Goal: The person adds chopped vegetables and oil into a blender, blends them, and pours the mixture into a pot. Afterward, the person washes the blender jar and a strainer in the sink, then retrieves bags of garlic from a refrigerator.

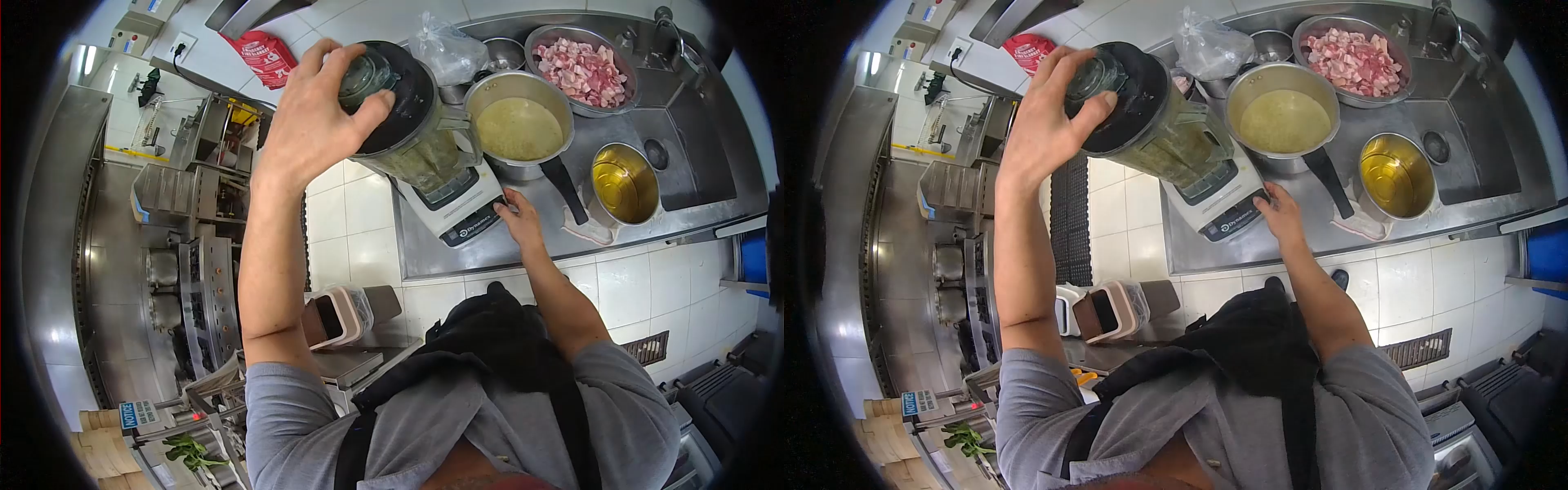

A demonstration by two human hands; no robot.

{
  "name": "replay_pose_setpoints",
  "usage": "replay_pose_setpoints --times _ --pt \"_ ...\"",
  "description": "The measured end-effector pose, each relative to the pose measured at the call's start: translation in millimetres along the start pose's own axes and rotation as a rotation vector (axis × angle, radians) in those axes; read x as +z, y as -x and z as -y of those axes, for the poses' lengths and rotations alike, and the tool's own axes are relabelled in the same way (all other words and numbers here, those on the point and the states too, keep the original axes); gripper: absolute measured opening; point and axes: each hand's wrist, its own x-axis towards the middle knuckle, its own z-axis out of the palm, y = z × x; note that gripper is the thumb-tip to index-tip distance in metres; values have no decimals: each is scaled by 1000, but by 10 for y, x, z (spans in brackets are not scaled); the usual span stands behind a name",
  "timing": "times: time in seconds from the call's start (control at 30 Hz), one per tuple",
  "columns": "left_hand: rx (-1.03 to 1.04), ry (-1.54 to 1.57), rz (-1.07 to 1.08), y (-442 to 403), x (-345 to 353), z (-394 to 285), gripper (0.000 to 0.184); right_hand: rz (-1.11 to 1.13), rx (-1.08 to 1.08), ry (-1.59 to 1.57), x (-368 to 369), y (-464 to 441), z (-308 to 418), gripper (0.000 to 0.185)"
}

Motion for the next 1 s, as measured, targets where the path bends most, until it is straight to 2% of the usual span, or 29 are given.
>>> replay_pose_setpoints --times 0.07,0.13,0.27,0.37,0.43,0.5,0.57,0.67,1.0 --pt "16 29 19 0 45 -10 59 9 12 -16 7 4 13 54" --pt "100 -120 1 9 179 -52 63 8 38 -7 1 -2 -2 53" --pt "141 -184 5 -30 194 9 68 15 51 46 -22 -28 -43 53" --pt "106 -46 39 -50 157 73 69 41 24 -1 -39 3 -138 54" --pt "55 8 -27 -56 176 69 70 39 4 -43 -57 40 -107 56" --pt "111 -58 -82 -42 179 65 69 44 3 -28 -52 39 -168 57" --pt "7 77 31 -63 84 -1 68 43 2 -20 -40 13 -223 57" --pt "27 149 68 -71 79 38 67 47 20 3 -62 33 -158 58" --pt "46 151 33 -26 183 88 65 10 38 20 -11 53 -88 56"
